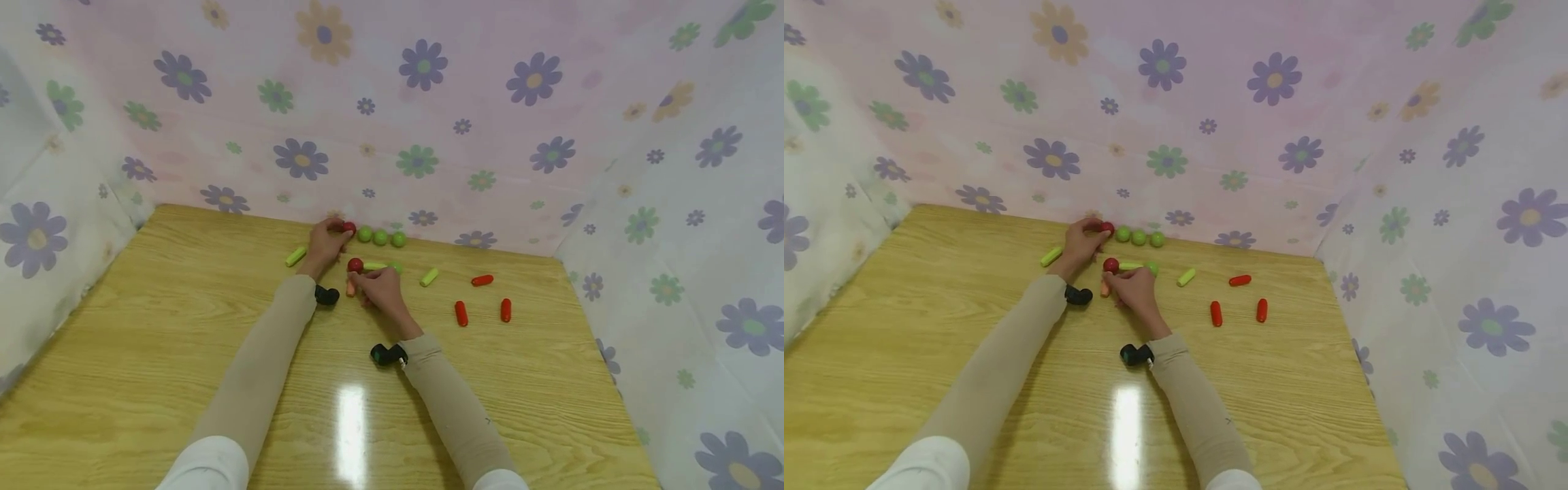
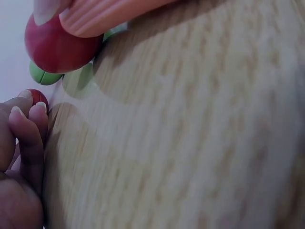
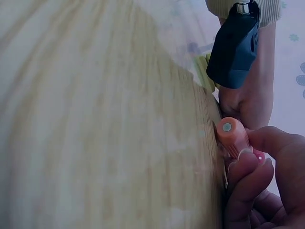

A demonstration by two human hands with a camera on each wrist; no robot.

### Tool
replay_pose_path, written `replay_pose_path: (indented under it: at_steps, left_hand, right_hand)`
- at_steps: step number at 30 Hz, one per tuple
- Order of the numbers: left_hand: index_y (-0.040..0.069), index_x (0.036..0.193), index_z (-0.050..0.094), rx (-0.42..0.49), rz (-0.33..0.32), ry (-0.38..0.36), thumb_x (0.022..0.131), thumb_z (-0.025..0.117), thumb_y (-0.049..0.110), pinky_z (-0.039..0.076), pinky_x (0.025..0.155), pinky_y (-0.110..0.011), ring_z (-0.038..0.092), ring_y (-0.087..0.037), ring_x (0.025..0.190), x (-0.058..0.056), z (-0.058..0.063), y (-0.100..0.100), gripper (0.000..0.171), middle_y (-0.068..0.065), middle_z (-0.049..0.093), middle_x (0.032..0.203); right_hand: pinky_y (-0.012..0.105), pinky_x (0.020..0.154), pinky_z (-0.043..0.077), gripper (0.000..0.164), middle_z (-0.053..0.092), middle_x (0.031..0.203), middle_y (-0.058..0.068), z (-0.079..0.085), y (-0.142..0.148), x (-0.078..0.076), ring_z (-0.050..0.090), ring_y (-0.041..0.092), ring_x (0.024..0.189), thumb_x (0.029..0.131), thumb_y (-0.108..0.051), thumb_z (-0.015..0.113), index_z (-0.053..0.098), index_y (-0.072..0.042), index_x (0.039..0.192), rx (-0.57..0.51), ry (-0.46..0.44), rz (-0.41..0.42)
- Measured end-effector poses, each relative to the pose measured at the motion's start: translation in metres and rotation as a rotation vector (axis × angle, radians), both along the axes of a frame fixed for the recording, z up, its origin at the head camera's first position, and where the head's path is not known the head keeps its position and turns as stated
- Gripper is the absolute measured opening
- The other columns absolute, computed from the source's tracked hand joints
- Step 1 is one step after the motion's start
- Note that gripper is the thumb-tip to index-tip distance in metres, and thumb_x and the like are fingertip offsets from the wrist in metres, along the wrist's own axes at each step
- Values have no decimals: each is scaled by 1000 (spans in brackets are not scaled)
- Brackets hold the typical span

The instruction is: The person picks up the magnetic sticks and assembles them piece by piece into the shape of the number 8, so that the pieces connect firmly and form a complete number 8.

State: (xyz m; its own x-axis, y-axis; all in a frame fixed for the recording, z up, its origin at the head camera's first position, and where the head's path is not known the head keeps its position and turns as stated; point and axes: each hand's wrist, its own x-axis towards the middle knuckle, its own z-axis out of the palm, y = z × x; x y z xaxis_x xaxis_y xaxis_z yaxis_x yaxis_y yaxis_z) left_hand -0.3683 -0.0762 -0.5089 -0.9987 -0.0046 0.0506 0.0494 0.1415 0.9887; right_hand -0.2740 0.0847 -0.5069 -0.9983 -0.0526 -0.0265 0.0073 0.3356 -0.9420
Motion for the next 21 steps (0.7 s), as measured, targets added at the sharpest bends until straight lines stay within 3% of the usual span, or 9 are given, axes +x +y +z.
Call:
replay_pose_path:
  at_steps: [3, 10, 17, 21]
  left_hand:
    - [1, 134, 57, -8, -5, -4, 101, 66, 14, 45, 46, -20, 58, -12, 59, 2, 0, -2, 36, -18, 62, 124]
    - [-4, 133, 56, 97, -22, 27, 101, 65, 10, 48, 50, -19, 55, -9, 57, 11, -2, -5, 37, -20, 60, 120]
    - [-9, 138, 52, 171, -106, 56, 102, 61, 4, 51, 55, -26, 59, -19, 62, 35, 8, -14, 40, -33, 61, 118]
    - [-9, 142, 48, 175, -144, 33, 103, 58, 4, 53, 58, -29, 60, -23, 67, 49, 15, -17, 42, -28, 59, 117]
  right_hand:
    - [23, 42, 42, 42, 50, 43, -2, 0, -1, 1, 49, 10, 36, 92, -31, 77, 69, -5, 60, -6, -8, 4]
    - [25, 43, 45, 45, 50, 42, -1, 3, 0, 1, 51, 12, 38, 89, -32, 76, 62, -8, 53, -4, -31, 5]
    - [24, 46, 44, 42, 55, 47, 0, 9, 3, 0, 53, 12, 43, 89, -35, 74, 65, -10, 56, -4, -99, 3]
    - [24, 48, 48, 37, 62, 54, 1, 10, 5, 0, 57, 11, 45, 90, -33, 72, 72, -8, 63, -14, -114, 10]
